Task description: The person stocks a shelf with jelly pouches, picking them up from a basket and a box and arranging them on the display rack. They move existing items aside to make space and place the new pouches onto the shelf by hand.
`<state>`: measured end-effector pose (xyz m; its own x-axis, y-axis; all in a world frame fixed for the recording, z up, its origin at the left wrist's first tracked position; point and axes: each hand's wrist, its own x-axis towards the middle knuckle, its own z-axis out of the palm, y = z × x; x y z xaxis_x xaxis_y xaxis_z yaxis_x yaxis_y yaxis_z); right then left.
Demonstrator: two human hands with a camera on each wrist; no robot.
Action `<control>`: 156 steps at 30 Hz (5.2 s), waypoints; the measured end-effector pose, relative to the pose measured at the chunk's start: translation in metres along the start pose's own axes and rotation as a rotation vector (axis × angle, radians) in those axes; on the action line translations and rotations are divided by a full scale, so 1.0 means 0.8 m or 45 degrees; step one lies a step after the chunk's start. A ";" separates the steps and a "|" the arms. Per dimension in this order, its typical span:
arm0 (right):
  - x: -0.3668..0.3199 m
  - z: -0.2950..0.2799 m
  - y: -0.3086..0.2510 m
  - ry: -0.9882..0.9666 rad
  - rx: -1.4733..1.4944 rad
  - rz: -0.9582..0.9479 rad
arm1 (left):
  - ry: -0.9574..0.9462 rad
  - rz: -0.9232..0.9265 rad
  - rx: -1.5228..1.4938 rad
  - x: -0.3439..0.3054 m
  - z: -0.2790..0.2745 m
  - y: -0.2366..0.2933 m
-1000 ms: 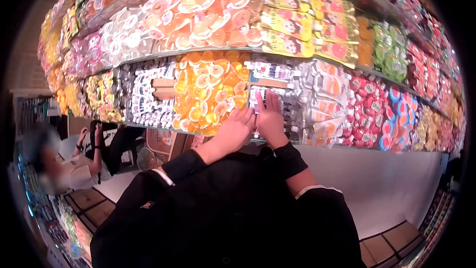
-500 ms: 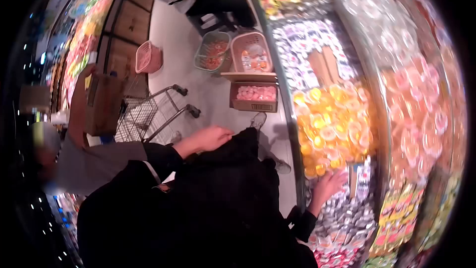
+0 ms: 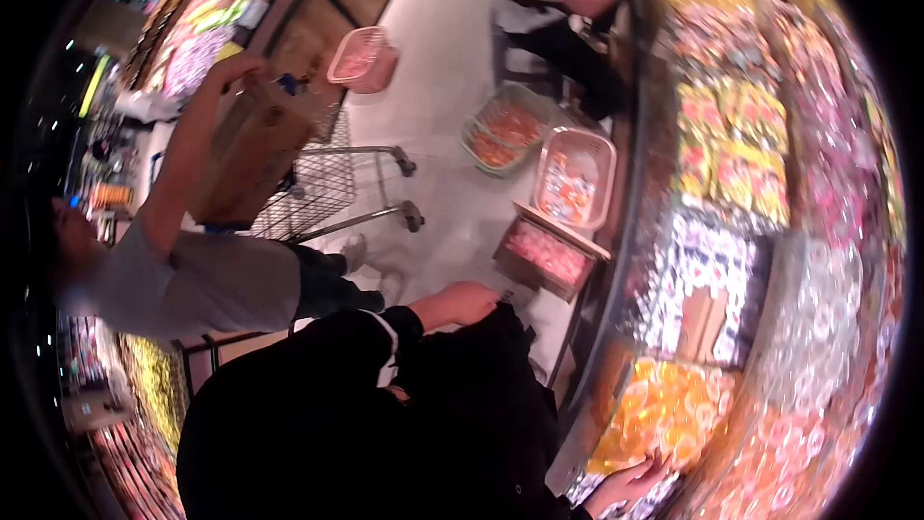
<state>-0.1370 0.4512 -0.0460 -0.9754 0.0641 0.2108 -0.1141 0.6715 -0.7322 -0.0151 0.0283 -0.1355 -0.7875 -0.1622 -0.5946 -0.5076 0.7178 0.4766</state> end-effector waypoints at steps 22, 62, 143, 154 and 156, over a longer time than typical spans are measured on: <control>0.208 0.243 -0.023 -0.930 -0.391 -0.026 | 0.096 -0.126 -0.349 -0.089 0.013 0.028; 0.246 0.093 -0.056 -0.782 0.599 0.477 | -0.375 0.227 -0.990 0.113 -0.042 0.040; -0.313 0.009 -0.170 -1.237 1.220 0.933 | -0.505 0.423 -2.942 -0.341 0.151 -0.040; -0.332 -0.126 -0.064 -1.186 1.753 1.073 | -1.004 0.082 -2.247 -0.291 0.169 0.047; -0.331 -0.141 -0.070 -0.862 2.007 1.216 | -1.483 0.139 -2.119 -0.277 0.159 0.085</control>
<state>0.1492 0.4800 0.0119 -0.6656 -0.5562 -0.4976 0.7403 -0.5763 -0.3462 0.1695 0.1993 -0.0538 -0.6226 0.7400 -0.2546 -0.7810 -0.6084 0.1414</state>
